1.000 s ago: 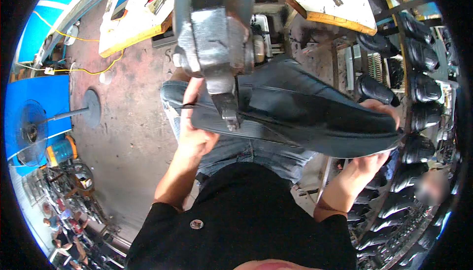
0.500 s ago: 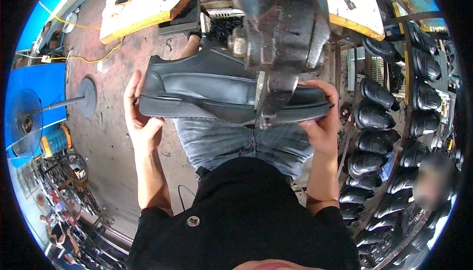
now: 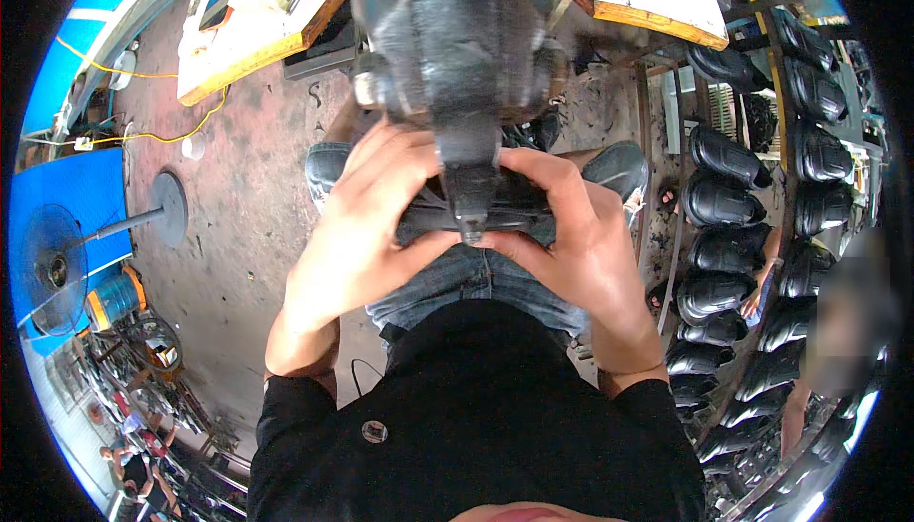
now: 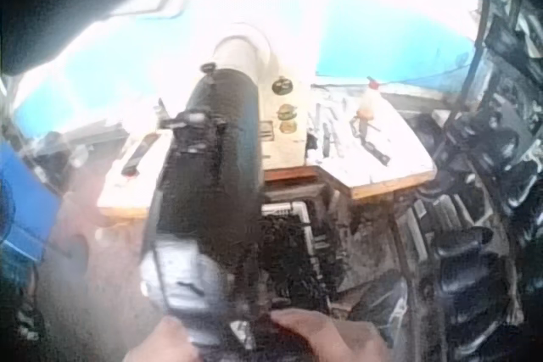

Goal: Using a machine to apply pressure or heat to attach soles to shoe uppers.

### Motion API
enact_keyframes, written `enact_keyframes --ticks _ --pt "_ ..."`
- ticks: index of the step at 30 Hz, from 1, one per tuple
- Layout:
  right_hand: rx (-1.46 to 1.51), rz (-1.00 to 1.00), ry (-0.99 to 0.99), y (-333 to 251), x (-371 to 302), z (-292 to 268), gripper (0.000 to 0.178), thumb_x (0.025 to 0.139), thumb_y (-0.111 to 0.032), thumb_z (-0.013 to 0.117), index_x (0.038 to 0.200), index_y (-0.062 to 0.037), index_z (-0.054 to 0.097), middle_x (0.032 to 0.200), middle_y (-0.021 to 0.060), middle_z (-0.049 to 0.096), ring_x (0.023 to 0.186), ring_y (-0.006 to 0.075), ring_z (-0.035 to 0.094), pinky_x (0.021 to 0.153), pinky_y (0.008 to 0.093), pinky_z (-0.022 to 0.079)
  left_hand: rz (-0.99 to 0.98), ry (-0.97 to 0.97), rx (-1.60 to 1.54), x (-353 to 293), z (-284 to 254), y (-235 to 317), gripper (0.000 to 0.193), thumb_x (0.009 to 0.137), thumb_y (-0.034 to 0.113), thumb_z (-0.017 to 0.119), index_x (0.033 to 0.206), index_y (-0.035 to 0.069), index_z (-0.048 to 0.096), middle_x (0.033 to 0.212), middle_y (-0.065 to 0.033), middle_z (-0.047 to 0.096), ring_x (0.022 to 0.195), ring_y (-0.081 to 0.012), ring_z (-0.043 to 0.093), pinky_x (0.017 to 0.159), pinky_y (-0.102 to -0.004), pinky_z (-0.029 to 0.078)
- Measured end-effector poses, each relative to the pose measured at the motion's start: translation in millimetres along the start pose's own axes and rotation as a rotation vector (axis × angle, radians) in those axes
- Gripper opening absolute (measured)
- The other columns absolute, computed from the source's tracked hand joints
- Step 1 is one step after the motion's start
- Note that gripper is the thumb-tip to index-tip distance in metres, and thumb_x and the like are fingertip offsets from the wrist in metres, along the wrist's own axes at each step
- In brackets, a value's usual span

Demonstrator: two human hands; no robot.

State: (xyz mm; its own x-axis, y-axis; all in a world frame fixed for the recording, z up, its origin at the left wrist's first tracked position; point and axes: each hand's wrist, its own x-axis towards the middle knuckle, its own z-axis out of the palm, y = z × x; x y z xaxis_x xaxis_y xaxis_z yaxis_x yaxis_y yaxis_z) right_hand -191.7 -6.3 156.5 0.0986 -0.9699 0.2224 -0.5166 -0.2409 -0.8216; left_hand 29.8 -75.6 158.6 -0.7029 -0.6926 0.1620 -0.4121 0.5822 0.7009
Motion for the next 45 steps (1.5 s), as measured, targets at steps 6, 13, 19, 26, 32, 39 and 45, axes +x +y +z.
enact_keyframes --ticks 6,13,19,26,32,39,45 --pt "0.04 -0.153 -0.022 23 -2 0 0.08 0.066 -0.028 0.094 0.133 -0.0053 0.057 0.121 0.0146 0.069 0.111 0.033 0.067 0.09 0.0395 0.056 -0.204 0.118 -0.599 -13 24 -13 0.06 0.07 0.005 0.088 0.125 0.004 0.064 0.123 -0.0104 0.069 0.118 -0.0228 0.065 0.103 -0.036 0.049" --pt "0.832 0.288 0.092 168 -85 74 0.121 0.061 -0.022 0.098 0.16 -0.0065 0.031 0.162 0.0122 0.037 0.147 0.0295 0.039 0.121 0.0435 0.03 -0.235 0.201 -0.88 -14 55 -9 0.069 0.064 0.002 0.094 0.124 0.001 0.06 0.123 -0.0163 0.068 0.119 -0.03 0.063 0.109 -0.0475 0.044" --pt "0.751 0.33 -0.026 189 -93 20 0.122 0.058 0.0 0.091 0.162 -0.007 0.028 0.166 0.0109 0.033 0.153 0.0268 0.031 0.124 0.0392 0.026 -0.116 0.288 -1.117 -16 74 -20 0.067 0.066 -0.001 0.091 0.127 -0.005 0.062 0.13 -0.0196 0.065 0.132 -0.0357 0.056 0.114 -0.0511 0.042" --pt "0.323 0.213 0.13 162 -77 -81 0.119 0.045 0.0 0.087 0.154 0.0001 0.042 0.161 0.0145 0.042 0.148 0.0275 0.04 0.124 0.0406 0.029 -0.264 0.378 -1.332 -24 86 -23 0.079 0.069 0.002 0.092 0.138 -0.001 0.053 0.134 -0.0227 0.063 0.132 -0.035 0.058 0.112 -0.0494 0.045" --pt "0.248 0.173 0.204 97 -50 -121 0.125 0.029 0.0 0.085 0.148 0.0034 0.048 0.153 0.0161 0.049 0.14 0.0275 0.048 0.12 0.0395 0.033 -0.362 0.427 -1.658 -42 99 -33 0.071 0.079 -0.015 0.077 0.139 0.009 0.045 0.124 -0.0156 0.066 0.114 -0.0286 0.068 0.095 -0.0415 0.058" --pt "-0.067 0.065 0.173 41 -35 -124 0.124 0.036 -0.014 0.097 0.148 0.0076 0.048 0.152 0.0218 0.051 0.141 0.0313 0.05 0.121 0.0446 0.034 -0.36 0.513 -1.883 -74 119 -65 0.052 0.085 -0.013 0.069 0.134 0.006 0.06 0.129 -0.0094 0.067 0.118 -0.0264 0.066 0.1 -0.0432 0.056" --pt "0.042 -0.057 0.136 38 -22 -84 0.101 0.047 -0.02 0.099 0.138 0.0012 0.06 0.144 0.0198 0.059 0.138 0.0395 0.05 0.117 0.0484 0.036 -0.482 0.674 -1.8 -105 100 -84 0.054 0.087 0.002 0.077 0.137 0.007 0.058 0.127 -0.0106 0.067 0.11 -0.0244 0.068 0.099 -0.0403 0.055"
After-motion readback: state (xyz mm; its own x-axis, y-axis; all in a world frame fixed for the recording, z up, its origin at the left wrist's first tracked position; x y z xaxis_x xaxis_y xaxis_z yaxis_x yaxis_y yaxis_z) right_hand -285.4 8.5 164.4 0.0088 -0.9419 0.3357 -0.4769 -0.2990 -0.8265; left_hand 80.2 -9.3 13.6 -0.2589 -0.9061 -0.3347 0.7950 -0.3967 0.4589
